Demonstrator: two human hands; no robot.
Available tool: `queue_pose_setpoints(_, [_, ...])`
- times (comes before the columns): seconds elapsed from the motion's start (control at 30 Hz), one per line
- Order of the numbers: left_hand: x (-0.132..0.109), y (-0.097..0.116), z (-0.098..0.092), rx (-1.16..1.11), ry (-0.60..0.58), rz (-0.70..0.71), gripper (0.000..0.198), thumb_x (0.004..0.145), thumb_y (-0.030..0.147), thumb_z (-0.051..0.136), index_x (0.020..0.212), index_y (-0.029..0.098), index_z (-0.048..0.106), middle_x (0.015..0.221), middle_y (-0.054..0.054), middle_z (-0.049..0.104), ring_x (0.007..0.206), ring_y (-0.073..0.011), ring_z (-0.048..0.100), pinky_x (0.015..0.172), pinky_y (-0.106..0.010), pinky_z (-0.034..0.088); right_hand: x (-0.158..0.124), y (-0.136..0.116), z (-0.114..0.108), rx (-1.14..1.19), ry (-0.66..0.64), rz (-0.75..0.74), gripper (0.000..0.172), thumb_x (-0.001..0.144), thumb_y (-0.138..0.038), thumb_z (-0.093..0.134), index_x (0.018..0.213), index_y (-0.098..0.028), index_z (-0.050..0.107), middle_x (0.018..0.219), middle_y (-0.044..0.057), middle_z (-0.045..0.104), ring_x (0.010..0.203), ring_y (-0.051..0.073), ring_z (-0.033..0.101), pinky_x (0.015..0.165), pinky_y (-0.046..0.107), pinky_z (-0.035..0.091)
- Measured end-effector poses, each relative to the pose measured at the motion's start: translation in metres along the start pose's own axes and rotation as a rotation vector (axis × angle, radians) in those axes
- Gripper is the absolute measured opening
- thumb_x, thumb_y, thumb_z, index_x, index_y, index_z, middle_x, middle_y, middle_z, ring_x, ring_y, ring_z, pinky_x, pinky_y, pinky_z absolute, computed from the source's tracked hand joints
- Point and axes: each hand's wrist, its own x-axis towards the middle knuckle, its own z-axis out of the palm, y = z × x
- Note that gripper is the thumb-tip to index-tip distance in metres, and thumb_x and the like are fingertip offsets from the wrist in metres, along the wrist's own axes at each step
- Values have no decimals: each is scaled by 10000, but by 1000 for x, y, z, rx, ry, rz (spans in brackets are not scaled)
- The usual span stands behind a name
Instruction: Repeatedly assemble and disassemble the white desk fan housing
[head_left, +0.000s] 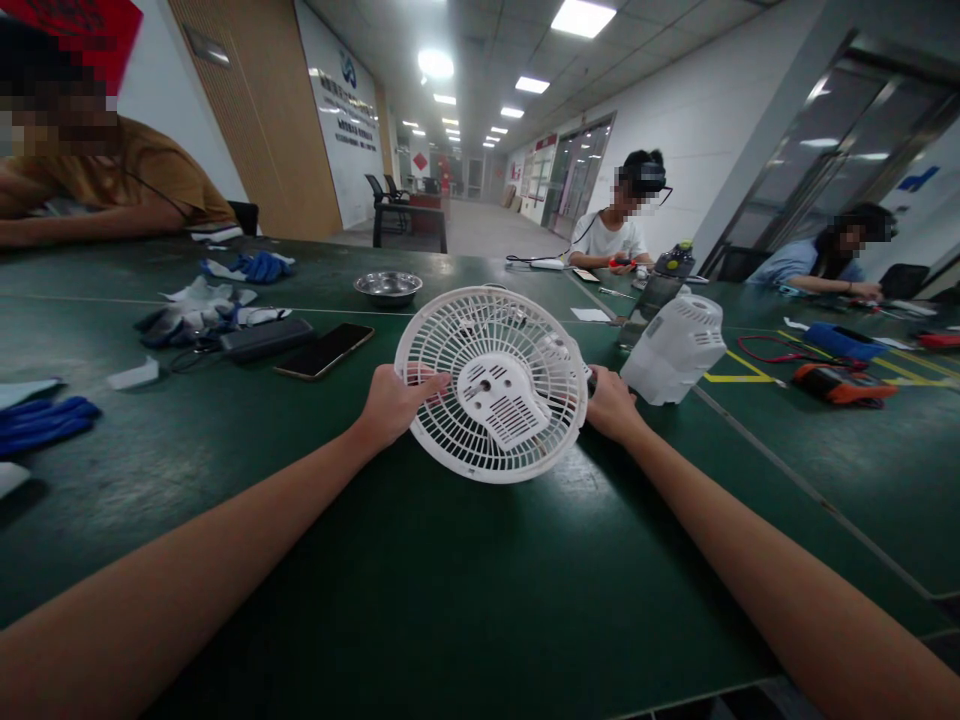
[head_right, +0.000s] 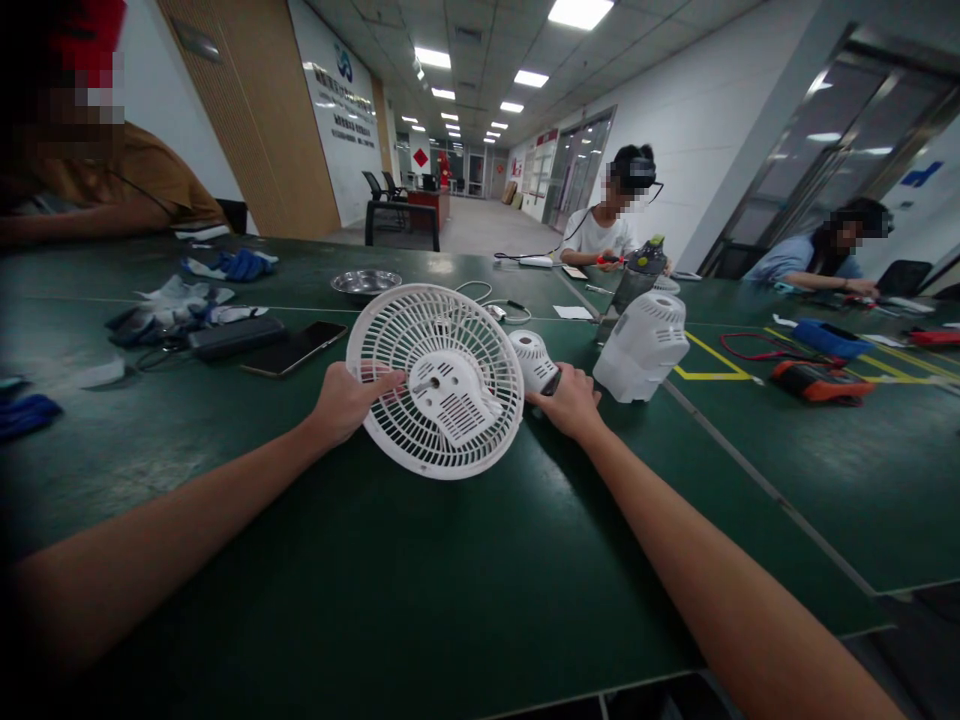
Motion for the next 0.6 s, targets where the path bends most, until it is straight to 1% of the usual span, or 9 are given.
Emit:
queue_pose_setpoints(0.1, [-2,4,0,27,3,25,105,754,276,825,727,198,762,691,-43,736,648,-220,710,663,-377,598,-10,-13,-10,250,146,-192,613,798,-567,694,1281,-196,620,1341,166,608,1274,374,538,1084,595,397])
queue_pose_setpoints(0.13, [-2,5,0,39,5,34,110,758,283,823,721,201,759,689,-41,734,648,-220,708,660,-375,597,-15,-19,-12,384,137,-238,553,837,-568,659,1258,-210,642,1317,139,631,1250,346,562,1086,566,411])
queue_pose_setpoints(0.17, [-3,6,0,49,5,40,115,759,289,822,716,204,756,688,-39,733,647,-221,707,656,-374,595,-21,-26,-13,534,76,-257,498,868,-568,630,1229,-225,663,1279,113,661,1216,324,590,1076,543,432])
queue_pose_setpoints(0.2, [-4,7,0,57,10,46,123,758,294,821,709,205,753,686,-38,732,645,-223,705,651,-373,592,-27,-33,-13,695,-38,-246,458,887,-571,610,1197,-241,680,1225,88,691,1171,308,620,1051,531,461])
queue_pose_setpoints(0.3, [-7,10,0,67,43,55,152,755,311,822,704,193,742,685,-44,729,656,-233,708,649,-373,587,-48,-56,-5,1102,-475,-109,399,878,-577,620,1138,-283,691,1092,45,740,1074,296,676,950,518,537])
queue_pose_setpoints(0.37, [-9,12,1,64,84,64,166,757,322,819,722,182,737,693,-46,730,679,-236,713,669,-377,593,-59,-70,3,1246,-675,-2,393,865,-583,629,1154,-320,667,1073,25,746,1047,291,690,892,515,566])
queue_pose_setpoints(0.4, [-10,13,2,65,103,73,169,761,329,815,736,181,736,701,-45,731,690,-235,714,680,-378,596,-63,-75,6,1292,-726,31,395,863,-592,625,1160,-333,655,1071,18,746,1040,289,694,872,514,575])
queue_pose_setpoints(0.47, [-10,13,3,76,116,95,174,778,348,799,761,187,737,716,-43,733,703,-231,710,695,-377,598,-67,-83,9,1333,-729,39,411,862,-614,609,1175,-348,633,1080,10,744,1041,287,693,854,513,583])
queue_pose_setpoints(0.6, [-1,4,1,65,-19,111,239,823,408,741,909,186,743,848,-53,747,780,-225,698,705,-344,579,-63,-84,8,1312,-486,-44,531,842,-630,616,1309,-386,549,1193,7,707,1096,295,660,879,508,575])
